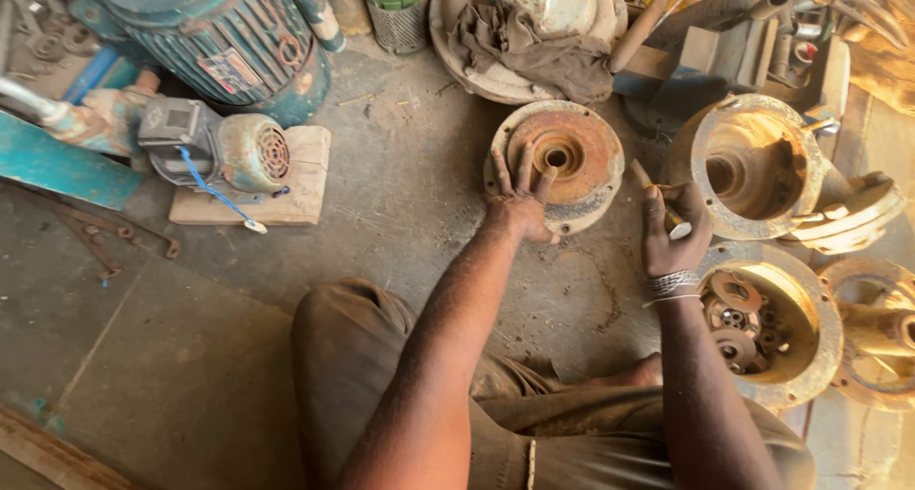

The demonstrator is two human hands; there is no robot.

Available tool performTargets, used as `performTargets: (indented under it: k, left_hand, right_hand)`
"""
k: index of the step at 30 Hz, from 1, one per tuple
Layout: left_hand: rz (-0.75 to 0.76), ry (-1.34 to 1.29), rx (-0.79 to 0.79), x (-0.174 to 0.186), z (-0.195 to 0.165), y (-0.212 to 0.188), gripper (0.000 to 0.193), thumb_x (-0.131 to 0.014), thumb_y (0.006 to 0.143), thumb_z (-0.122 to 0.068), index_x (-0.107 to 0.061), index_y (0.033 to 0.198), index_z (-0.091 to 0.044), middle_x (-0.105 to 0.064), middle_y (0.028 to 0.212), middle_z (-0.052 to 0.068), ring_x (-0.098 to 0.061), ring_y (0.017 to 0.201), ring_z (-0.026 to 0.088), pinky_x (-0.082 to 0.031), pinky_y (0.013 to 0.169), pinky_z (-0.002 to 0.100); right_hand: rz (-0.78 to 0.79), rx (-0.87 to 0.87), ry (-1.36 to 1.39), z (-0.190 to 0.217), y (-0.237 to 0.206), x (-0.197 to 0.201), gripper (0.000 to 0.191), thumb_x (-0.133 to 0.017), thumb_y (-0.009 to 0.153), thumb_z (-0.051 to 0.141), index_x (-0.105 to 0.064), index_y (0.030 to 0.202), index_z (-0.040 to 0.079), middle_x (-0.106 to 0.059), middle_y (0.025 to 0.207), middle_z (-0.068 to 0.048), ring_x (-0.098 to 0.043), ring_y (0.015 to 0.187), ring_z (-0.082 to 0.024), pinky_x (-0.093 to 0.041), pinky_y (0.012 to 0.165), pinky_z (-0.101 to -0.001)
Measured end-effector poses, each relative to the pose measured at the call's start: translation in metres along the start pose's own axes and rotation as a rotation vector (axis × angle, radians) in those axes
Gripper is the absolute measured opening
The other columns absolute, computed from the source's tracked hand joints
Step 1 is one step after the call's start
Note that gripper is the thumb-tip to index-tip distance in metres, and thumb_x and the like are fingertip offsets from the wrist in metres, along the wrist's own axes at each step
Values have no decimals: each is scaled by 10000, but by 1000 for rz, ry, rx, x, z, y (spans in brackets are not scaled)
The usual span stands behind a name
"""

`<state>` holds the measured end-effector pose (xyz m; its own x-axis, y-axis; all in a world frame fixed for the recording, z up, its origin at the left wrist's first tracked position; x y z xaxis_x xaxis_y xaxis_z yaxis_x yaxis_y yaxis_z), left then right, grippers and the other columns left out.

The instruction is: The person sits on the floor of a repair workshop and scrapes rust and dirt from the face of a round metal pump flange, holding the flange steady with one hand while working around its surface with a small scraping tool. Other pump housings and impellers lie around the work area.

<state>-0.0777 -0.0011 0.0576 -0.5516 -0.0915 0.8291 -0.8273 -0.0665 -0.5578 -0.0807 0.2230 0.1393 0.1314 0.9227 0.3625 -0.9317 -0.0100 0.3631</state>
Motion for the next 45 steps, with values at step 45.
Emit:
performTargets:
  k: [45]
  left_hand:
    - [-4,-55,-7,-1,10,0,1330,-814,710,-688,71,1648,-358,395,1618,169,342,1385,614,-131,1138,819]
  right_hand:
    - [-46,-94,-44,-31,-2,-14,197,-707,1027,234,-635,1048,52,-682,938,-108,-632,855,-192,-521,755,-336]
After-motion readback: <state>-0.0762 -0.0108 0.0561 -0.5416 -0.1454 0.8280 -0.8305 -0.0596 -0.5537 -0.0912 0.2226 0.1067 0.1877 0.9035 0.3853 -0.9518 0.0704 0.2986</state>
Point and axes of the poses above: each hand's wrist, its own y-axis towards the middle knuckle, its own x-axis out of the back of the hand, z = x × y, the point moved 8 cm from there along y, towards the middle knuckle
